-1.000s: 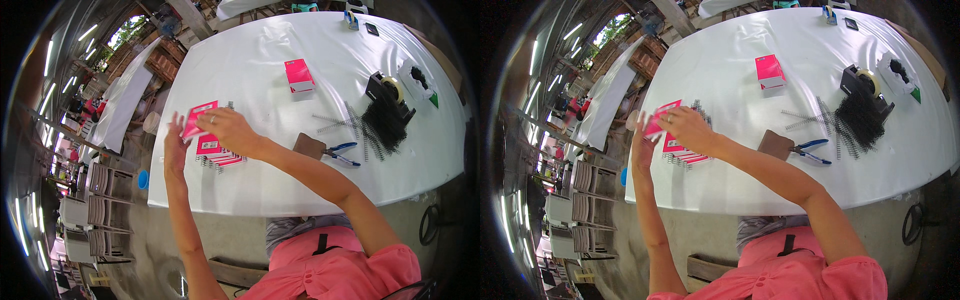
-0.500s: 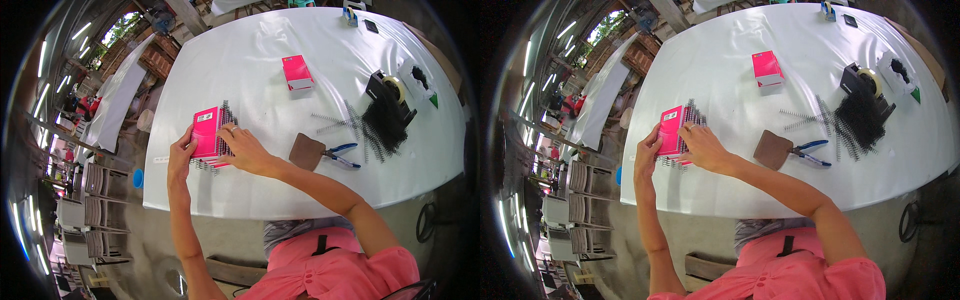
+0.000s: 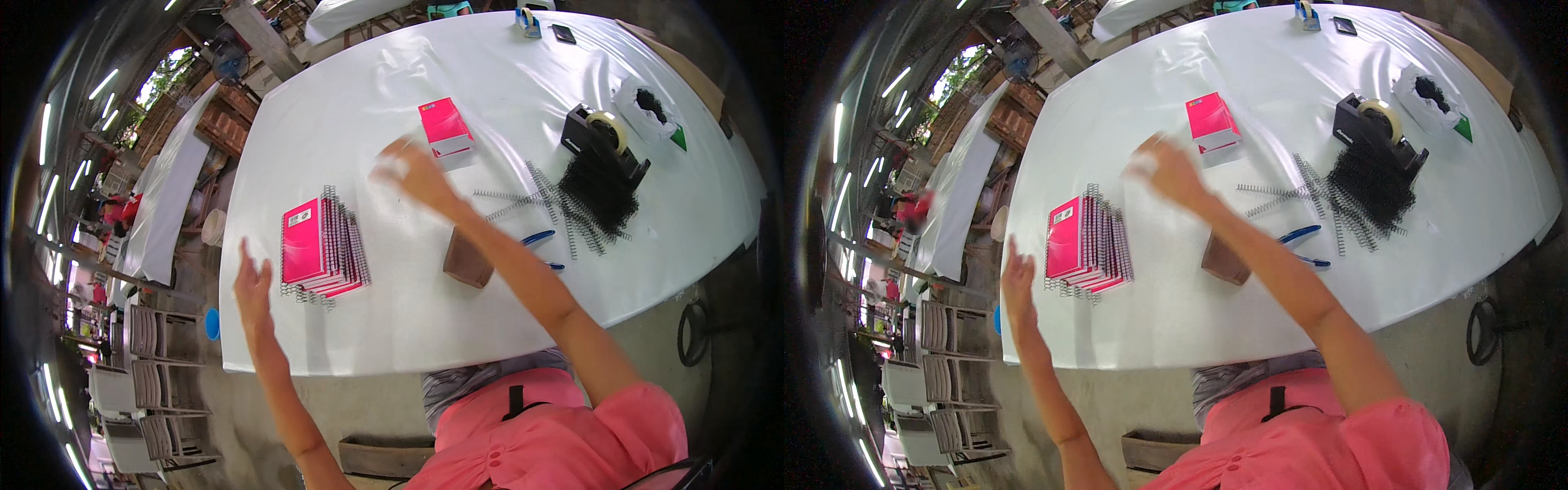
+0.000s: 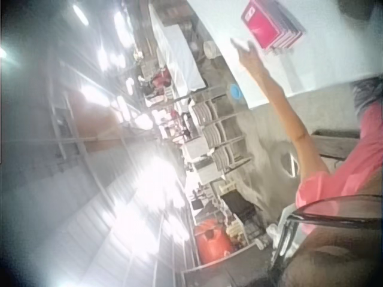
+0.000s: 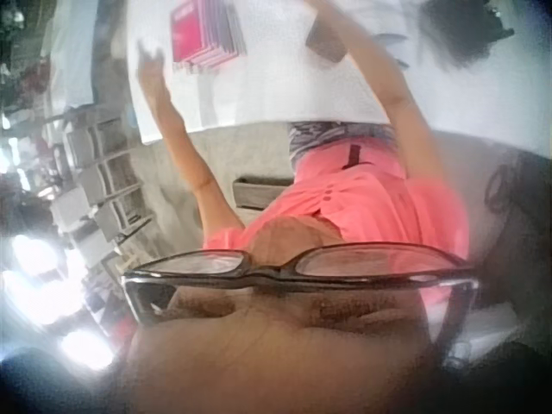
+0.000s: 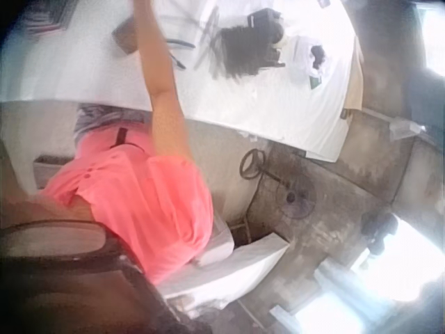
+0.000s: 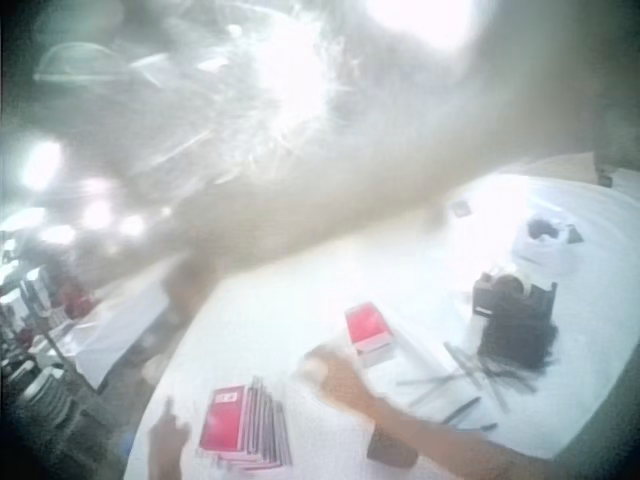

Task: The person manually assembles spiral-bound notebooks by inserting a wire coil through the punched holes of the covers and pages, then using a pair of pliers to trim and secure the ends of the coil.

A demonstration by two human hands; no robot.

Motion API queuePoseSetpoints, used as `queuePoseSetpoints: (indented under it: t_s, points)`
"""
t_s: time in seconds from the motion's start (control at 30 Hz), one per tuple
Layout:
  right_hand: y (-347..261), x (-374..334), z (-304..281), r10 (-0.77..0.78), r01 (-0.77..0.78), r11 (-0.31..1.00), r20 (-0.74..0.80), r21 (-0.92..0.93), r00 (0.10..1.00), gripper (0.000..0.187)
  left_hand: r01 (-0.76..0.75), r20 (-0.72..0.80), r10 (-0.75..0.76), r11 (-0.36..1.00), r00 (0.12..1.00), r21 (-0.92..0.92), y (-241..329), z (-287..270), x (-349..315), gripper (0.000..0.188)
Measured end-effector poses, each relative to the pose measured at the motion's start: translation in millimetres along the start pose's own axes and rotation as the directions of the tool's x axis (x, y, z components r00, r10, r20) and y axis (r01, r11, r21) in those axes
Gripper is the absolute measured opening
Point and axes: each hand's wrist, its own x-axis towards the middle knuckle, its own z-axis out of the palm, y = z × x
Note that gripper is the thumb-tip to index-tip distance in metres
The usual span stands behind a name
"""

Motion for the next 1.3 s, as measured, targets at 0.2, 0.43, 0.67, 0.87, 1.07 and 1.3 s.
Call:
queuePoseSetpoints:
  t_s: [0.2, 0.43, 0.67, 0.87, 1.07, 1.3]
  points:
    - [117.2, 63.6, -82.7, 0.531, -0.579, 0.534, -0.288, -0.616, 0.797, 0.047, -0.325, -0.179, 0.323, 0.946, 0.929, 0.018, 63.6, 10.7, -52.7, 0.065]
    - [122.4, 80.2, -106.4, 0.638, -0.608, 0.573, -0.167, -0.549, 0.752, 0.038, -0.562, -0.009, 0.589, 0.776, 0.808, 0.286, 103.4, 79.7, -79.9, 0.065]
    - [-27.3, -18.1, -109.9, 0.023, -0.019, 1.0, 0.268, -0.017, 0.963, 0.013, -0.635, 0.306, 0.592, 0.49, 0.746, 0.597, 133.2, 139.6, -105.4, 0.082]
    - [-81.4, -155.9, -98.0, -0.225, 0.309, 0.942, 0.439, -0.129, 0.87, 0.018, -0.699, 0.677, 0.313, 0.577, 0.666, 0.421, 74.3, 161.2, -123.3, 0.075]
    - [-75.1, -190.7, -94.7, 0.172, -0.219, 0.961, 0.256, 0.169, 0.951, 0.041, -0.533, 0.745, 0.038, 0.723, 0.666, 0.44, 48.1, 167.6, -127.2, 0.063]
    - [-45.3, -168.0, -114.4, 0.062, -0.039, 0.996, 0.306, -0.081, 0.95, 0.054, -0.507, 0.741, -0.055, 0.695, 0.669, 0.51, 49.7, 165.9, -124.1, 0.059]
